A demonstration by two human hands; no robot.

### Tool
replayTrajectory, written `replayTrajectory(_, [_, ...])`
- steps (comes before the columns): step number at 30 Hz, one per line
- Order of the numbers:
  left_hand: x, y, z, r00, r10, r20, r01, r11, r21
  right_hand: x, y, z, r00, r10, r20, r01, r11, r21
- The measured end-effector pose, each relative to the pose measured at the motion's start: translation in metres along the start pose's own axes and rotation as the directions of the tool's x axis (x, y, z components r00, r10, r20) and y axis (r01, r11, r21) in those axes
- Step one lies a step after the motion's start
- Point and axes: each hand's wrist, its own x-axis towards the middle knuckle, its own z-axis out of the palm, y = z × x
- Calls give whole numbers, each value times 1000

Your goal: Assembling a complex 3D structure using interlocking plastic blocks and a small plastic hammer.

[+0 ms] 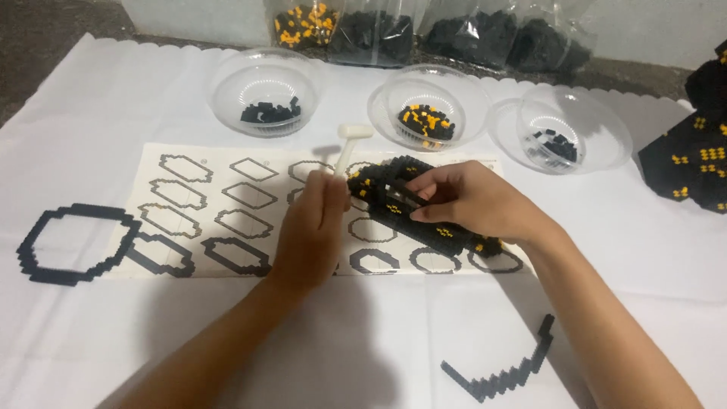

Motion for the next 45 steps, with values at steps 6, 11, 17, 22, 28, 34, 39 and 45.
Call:
replayTrajectory(6, [-3,-5,6,998,-65,20,63,995,82,-11,-4,-8,1000,7,20,-3,980,-200])
replayTrajectory(11, [-12,-1,2,996,-80,28,74,984,162,-21,-11,-23,996,-33,87,65,914,-400])
replayTrajectory(17, [-7,7,7,975,195,109,-215,950,226,-34,18,-52,993,-118,-7,87,772,-630])
replayTrajectory(22, [17,29,34,770,541,340,-615,770,169,-31,56,-48,969,-249,-13,198,802,-564])
replayTrajectory(28, [33,42,68,689,369,623,-649,697,306,-30,98,-26,855,-468,-223,425,879,-216])
replayTrajectory(34, [30,53,65,819,91,567,-278,926,254,-26,106,-14,723,-602,-338,604,789,-114])
replayTrajectory(39, [34,52,70,858,53,512,-207,947,247,-30,94,-13,774,-529,-350,537,839,-80])
replayTrajectory(45, [30,54,70,868,36,496,-156,967,202,-33,88,-12,797,-488,-356,496,865,-74])
